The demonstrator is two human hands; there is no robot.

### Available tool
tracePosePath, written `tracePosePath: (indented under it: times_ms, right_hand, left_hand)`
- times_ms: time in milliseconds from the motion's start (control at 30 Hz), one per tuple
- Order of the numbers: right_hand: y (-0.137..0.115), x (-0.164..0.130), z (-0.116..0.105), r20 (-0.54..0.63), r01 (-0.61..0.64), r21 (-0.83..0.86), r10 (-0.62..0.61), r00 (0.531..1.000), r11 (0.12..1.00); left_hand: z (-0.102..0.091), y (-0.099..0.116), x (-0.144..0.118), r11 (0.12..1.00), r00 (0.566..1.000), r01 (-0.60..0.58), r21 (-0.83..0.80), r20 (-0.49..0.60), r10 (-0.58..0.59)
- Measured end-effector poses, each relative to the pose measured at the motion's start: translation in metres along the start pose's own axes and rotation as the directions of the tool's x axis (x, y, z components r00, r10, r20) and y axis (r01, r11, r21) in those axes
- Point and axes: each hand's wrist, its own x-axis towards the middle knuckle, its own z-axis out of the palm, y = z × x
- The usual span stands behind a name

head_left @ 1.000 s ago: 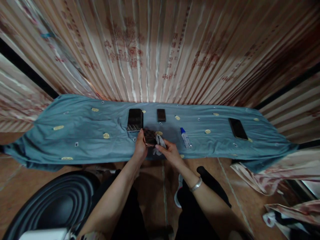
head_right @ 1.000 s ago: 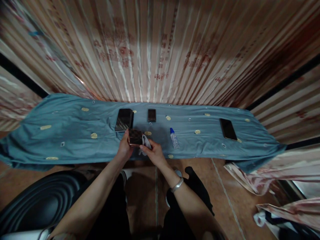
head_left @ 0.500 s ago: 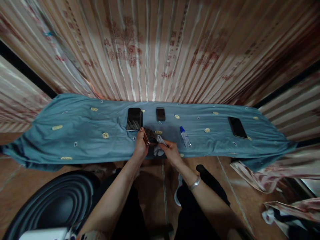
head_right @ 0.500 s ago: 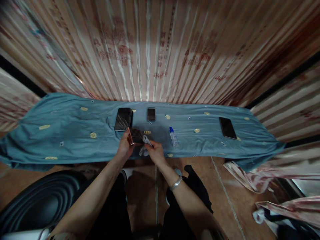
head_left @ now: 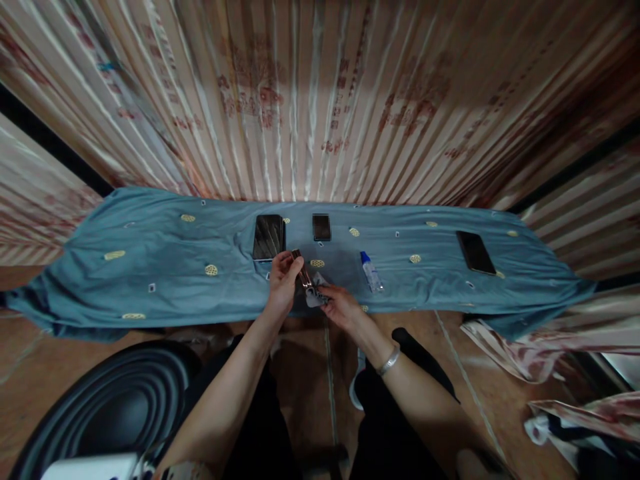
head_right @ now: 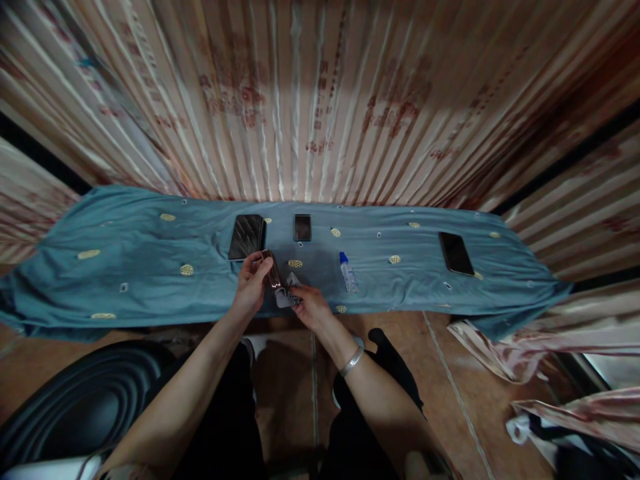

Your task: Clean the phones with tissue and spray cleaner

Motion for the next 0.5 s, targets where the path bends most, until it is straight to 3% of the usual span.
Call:
tracePosePath:
  times_ms: [133, 233, 367, 500]
  right_hand:
    - [0.0, -0.001, 0.002, 0.023, -0.149, 0.159, 0.147, 0.989, 0.976]
    - [-0.005, -0.003, 0.004, 0.078, -0.268, 0.326, 0.256, 0.963, 0.907]
    - [-0.015, -0.006, 0.004, 0.144, -0.328, 0.399, 0.295, 0.945, 0.856]
    - [-0.027, -0.012, 0.002, 0.16, -0.337, 0.389, 0.297, 0.941, 0.857]
  left_hand:
    - [-0.004, -0.005, 0.003, 0.97, 0.985, -0.172, 0.173, 0.046, 0.166]
    - [-0.008, -0.009, 0.006, 0.927, 0.968, -0.249, 0.28, 0.065, 0.241]
    - [-0.012, -0.012, 0.007, 0.907, 0.966, -0.257, 0.334, 0.093, 0.239]
    - [-0.013, -0.009, 0.009, 0.931, 0.984, -0.175, 0.321, 0.074, 0.16]
